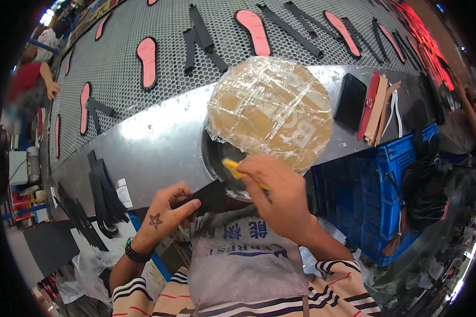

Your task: The person applies adhesive to shoe straps using a small scraper, places the straps onto shoe soles on a conveyor belt, and retrieves more straps from a plastic bag.

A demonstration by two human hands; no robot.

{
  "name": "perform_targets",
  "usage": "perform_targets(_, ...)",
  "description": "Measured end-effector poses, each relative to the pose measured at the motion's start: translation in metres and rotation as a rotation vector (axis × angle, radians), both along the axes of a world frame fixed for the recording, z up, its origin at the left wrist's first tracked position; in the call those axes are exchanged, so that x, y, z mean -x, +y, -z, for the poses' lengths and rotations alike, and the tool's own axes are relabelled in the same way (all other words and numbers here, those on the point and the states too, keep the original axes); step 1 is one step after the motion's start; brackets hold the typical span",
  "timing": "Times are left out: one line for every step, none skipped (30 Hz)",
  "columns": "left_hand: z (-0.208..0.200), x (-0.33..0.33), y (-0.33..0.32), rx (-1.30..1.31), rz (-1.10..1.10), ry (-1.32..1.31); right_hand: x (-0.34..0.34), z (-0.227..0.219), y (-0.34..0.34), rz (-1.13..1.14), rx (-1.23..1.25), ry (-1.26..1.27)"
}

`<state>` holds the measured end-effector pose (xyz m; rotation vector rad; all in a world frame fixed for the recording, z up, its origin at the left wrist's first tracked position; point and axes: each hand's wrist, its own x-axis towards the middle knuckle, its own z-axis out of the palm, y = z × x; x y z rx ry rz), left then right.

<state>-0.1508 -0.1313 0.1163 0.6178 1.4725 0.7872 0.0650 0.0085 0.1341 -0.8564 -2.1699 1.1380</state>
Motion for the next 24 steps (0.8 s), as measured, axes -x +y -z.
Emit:
perform_targets(0.001,0.000,-0.001,-0.003,-0.033,0.008,0.000,-0.004,-0.002,-0.007,0.004,-0.004)
perform_targets(0.003,0.001,-0.003,0.003,-0.040,0.003,0.000,-0.008,-0.004,-0.026,0.041,0.085)
perform_targets(0.004,0.002,-0.002,0.007,-0.034,0.030,0.001,-0.012,-0.004,-0.035,0.071,0.174)
perform_targets(0.006,0.004,-0.003,0.013,-0.030,0.058,0.001,-0.010,-0.005,-0.034,0.071,0.167)
perform_targets(0.006,0.004,-0.005,0.013,-0.030,0.052,0.001,-0.005,-0.005,-0.048,0.053,0.116)
perform_targets(0.007,0.005,-0.005,0.003,-0.033,0.035,0.002,-0.002,-0.004,-0.065,0.034,0.068)
perform_targets(0.008,0.005,-0.007,-0.005,-0.036,0.019,0.002,-0.003,-0.006,-0.069,0.033,0.067)
perform_targets(0.009,0.007,-0.008,-0.005,-0.041,0.019,0.002,-0.004,-0.009,-0.037,0.045,0.112)
perform_targets(0.010,0.011,-0.010,-0.009,-0.063,-0.001,0.004,-0.004,-0.011,-0.007,0.061,0.162)
perform_targets(0.010,0.014,-0.012,-0.011,-0.085,-0.018,0.007,-0.004,-0.011,-0.013,0.066,0.169)
perform_targets(0.009,0.015,-0.012,-0.006,-0.092,-0.009,0.009,-0.003,-0.009,-0.076,-0.006,0.110)
perform_targets(0.006,0.020,-0.015,0.013,-0.138,-0.026,0.017,0.000,-0.011,-0.140,-0.075,0.063)
perform_targets(0.004,0.027,-0.013,0.022,-0.183,-0.040,0.017,0.003,-0.010,-0.147,-0.077,0.086)
perform_targets(-0.002,0.041,-0.009,0.012,-0.251,0.081,0.012,0.006,-0.011,-0.035,-0.015,0.086)
perform_targets(-0.007,0.054,-0.003,-0.003,-0.317,0.193,0.007,0.007,-0.010,0.078,0.042,0.077)
perform_targets(-0.007,0.071,0.005,-0.095,-0.465,0.232,0.007,0.005,-0.008,0.087,0.073,0.122)
perform_targets(-0.005,0.093,0.019,-0.233,-0.587,0.215,0.007,0.006,-0.009,0.083,0.071,0.134)
perform_targets(-0.005,0.120,0.036,-0.326,-0.663,0.222,0.009,0.008,-0.008,0.039,0.023,0.136)
perform_targets(0.006,0.153,0.058,-0.469,-0.700,0.189,0.008,0.005,-0.008,0.004,-0.030,0.128)
perform_targets(0.014,0.197,0.063,-0.492,-0.732,0.192,0.012,0.004,-0.010,-0.039,-0.007,0.111)
perform_targets(0.022,0.232,0.086,-0.526,-0.788,0.210,0.013,-0.001,-0.009,-0.037,-0.016,0.119)
perform_targets(0.033,0.271,0.102,-0.485,-0.787,0.157,0.015,-0.004,-0.008,-0.007,0.025,0.120)
perform_targets(0.039,0.292,0.136,-0.455,-0.866,0.110,0.014,-0.006,-0.008,0.036,0.059,0.113)
perform_targets(0.040,0.307,0.156,-0.423,-0.947,0.075,0.013,-0.009,-0.010,0.096,0.127,0.119)
